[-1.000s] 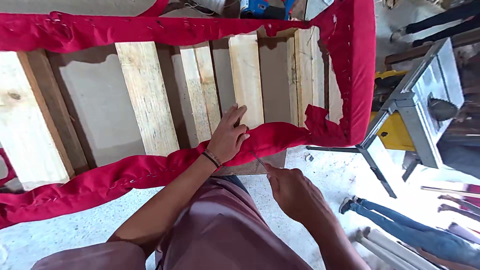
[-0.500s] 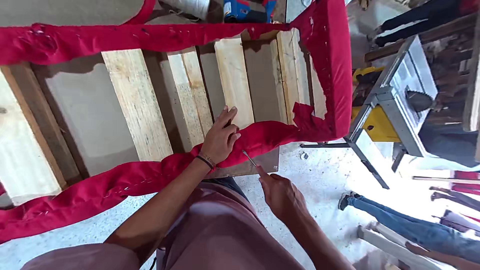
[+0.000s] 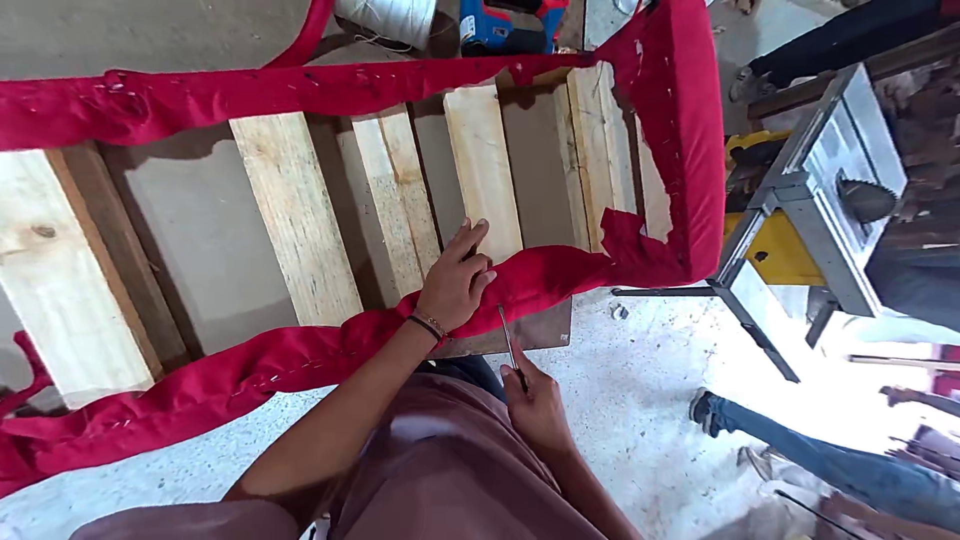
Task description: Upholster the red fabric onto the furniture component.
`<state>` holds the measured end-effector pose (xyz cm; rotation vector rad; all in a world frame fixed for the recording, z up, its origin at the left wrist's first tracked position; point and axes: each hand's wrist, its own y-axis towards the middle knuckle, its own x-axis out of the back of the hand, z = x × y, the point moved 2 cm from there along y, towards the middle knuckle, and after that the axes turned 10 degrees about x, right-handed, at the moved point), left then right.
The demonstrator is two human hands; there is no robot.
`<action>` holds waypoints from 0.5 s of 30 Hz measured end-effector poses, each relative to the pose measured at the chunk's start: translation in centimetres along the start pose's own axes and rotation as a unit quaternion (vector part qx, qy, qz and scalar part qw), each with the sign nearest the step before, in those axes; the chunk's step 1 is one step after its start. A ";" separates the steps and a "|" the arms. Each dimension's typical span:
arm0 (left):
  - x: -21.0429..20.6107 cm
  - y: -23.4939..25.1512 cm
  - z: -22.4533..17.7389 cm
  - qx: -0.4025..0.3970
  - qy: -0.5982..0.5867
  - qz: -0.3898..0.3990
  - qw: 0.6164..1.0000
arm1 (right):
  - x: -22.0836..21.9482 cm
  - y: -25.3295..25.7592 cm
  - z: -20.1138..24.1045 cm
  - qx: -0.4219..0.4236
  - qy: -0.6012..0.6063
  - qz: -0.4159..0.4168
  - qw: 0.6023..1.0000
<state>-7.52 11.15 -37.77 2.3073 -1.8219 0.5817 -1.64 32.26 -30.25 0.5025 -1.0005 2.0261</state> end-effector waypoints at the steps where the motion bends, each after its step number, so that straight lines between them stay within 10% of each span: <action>1: -0.1 -0.2 0.1 0.000 0.000 0.001 1.000 | 0.2 -0.2 -0.5 -0.032 0.094 0.027 0.995; 3: -0.1 -0.4 0.2 -0.006 0.001 0.000 1.000 | 0.5 -0.3 -1.2 -0.063 0.224 0.062 0.971; 9: 0.1 -0.1 0.0 -0.002 -0.001 -0.005 1.000 | -0.5 0.4 -3.2 0.088 -0.121 -0.060 0.987; 15: 0.1 0.1 -0.2 -0.002 0.016 -0.009 1.000 | -5.1 3.1 -4.6 0.016 0.339 -0.069 0.938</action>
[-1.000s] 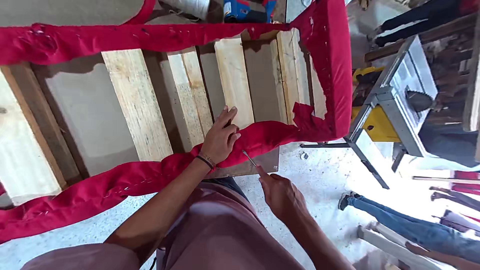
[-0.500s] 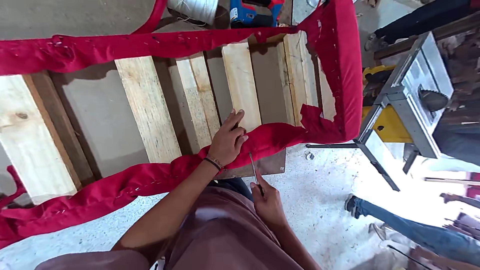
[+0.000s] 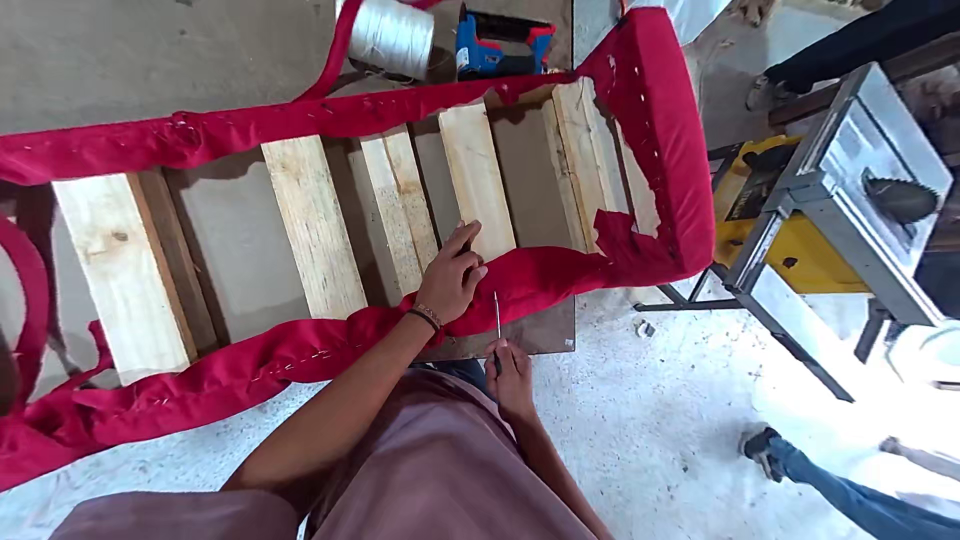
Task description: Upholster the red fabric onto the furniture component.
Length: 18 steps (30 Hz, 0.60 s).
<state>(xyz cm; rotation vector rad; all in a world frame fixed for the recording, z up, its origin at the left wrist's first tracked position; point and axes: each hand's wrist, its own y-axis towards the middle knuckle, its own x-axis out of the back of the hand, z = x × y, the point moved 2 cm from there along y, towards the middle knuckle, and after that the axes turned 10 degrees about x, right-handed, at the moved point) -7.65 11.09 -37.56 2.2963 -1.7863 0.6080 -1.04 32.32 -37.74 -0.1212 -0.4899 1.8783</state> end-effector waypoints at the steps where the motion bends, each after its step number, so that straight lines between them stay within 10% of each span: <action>1: 0.0 0.0 -0.1 0.001 0.006 -0.001 1.000 | -0.3 0.6 0.0 0.024 -0.023 -0.005 0.999; 8: 0.2 -0.2 -0.5 -0.004 0.072 -0.012 0.997 | 10.9 -3.0 17.3 0.389 0.203 -0.181 0.880; 13: -0.4 -2.8 -4.3 -0.095 0.194 -0.047 0.975 | 14.4 -5.5 11.3 0.182 -0.002 -0.310 0.933; 18: -1.9 -2.2 -5.7 0.048 0.288 0.035 0.956 | 12.0 -6.7 6.6 0.056 0.050 -0.288 0.955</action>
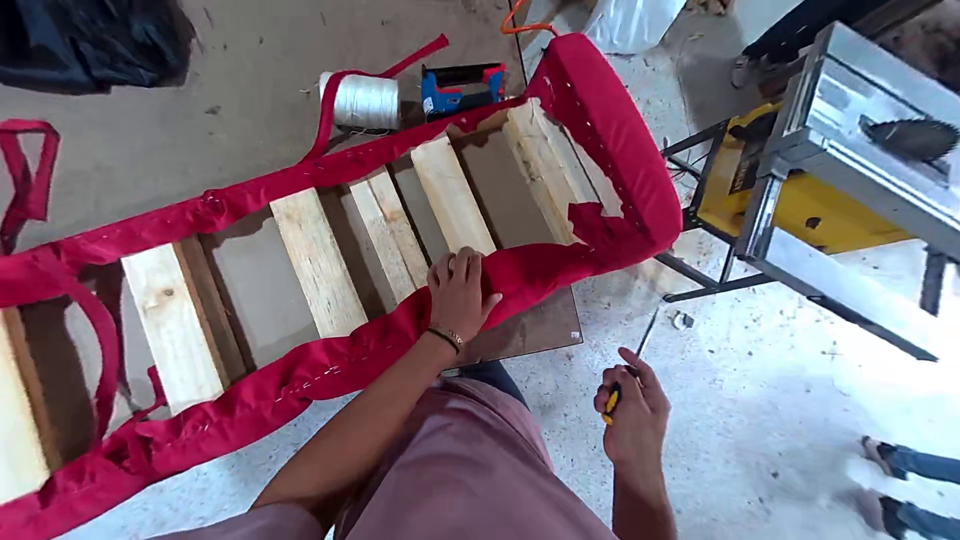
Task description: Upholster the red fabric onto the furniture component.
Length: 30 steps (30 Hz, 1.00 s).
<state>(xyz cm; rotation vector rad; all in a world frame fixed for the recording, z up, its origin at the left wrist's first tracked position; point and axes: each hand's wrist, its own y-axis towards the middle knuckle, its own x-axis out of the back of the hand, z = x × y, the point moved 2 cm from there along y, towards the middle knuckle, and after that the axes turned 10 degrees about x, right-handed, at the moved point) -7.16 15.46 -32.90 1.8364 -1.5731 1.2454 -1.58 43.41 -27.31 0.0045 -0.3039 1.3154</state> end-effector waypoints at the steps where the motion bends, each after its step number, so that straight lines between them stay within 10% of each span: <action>1: 0.1 0.7 -0.2 0.002 0.006 0.009 1.000 | -0.2 -0.2 -0.3 0.007 0.003 0.013 1.000; 9: 2.5 0.7 -1.6 0.002 -0.083 0.158 0.984 | 0.3 3.8 -1.0 0.050 0.021 0.115 0.992; 14: 1.7 2.2 -1.6 0.036 -0.064 0.086 0.994 | -0.6 4.9 -1.5 0.094 -0.092 0.283 0.950; 20: -0.1 3.0 0.1 -0.073 0.050 -0.044 0.995 | -4.2 3.7 -0.2 0.200 -0.372 0.403 0.812; 30: -1.8 3.3 3.0 -0.171 -0.174 -0.125 0.962 | -6.8 2.2 2.6 0.252 -0.489 0.392 0.737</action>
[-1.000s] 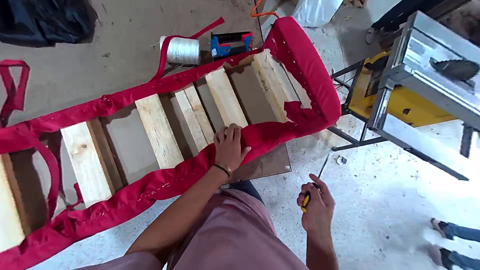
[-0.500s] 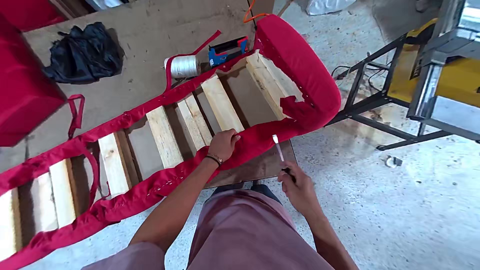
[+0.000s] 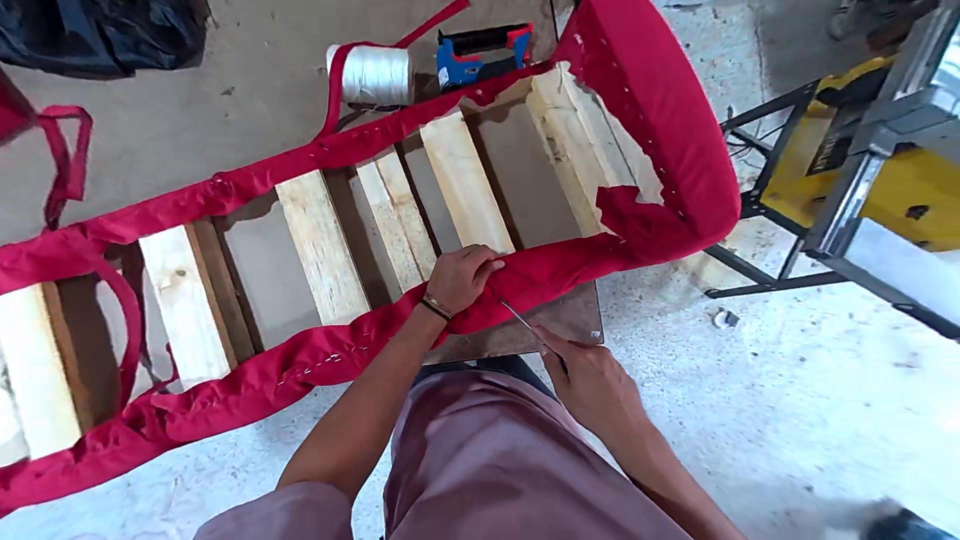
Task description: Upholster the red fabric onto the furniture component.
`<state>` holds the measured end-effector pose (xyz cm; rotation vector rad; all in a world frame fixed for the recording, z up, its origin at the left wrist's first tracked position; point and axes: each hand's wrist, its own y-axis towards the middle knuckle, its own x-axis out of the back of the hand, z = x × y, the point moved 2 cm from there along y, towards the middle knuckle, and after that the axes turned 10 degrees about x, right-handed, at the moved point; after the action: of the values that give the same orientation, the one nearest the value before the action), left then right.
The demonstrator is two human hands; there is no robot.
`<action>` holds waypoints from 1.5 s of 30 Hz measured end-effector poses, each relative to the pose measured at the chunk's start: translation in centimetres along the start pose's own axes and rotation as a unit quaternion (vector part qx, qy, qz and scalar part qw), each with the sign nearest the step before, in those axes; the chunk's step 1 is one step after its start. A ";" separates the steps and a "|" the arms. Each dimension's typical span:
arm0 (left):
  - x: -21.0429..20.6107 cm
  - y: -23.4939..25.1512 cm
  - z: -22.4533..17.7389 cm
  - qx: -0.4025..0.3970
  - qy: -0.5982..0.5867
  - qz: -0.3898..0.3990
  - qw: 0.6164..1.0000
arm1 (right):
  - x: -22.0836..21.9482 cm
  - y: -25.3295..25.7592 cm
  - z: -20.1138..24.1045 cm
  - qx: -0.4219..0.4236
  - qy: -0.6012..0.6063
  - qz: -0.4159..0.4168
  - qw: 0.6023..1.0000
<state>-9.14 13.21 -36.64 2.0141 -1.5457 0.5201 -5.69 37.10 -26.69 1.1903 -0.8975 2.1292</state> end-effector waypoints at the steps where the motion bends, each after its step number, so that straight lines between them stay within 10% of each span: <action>1: 0.0 0.0 -0.1 -0.013 -0.016 -0.009 1.000 | 0.1 0.1 0.4 -0.005 -0.011 0.007 1.000; 14: 0.6 1.4 0.9 0.011 -0.015 0.080 0.997 | 0.6 0.8 4.0 -0.033 -0.081 0.010 0.996; 45: -0.2 1.3 2.4 -0.017 -0.005 0.043 0.999 | 6.9 8.9 11.1 -0.118 -0.220 0.304 0.920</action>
<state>-10.52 11.55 -38.37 1.9345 -1.6420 0.5160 -9.58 23.85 -18.88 1.4160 -1.8764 2.1273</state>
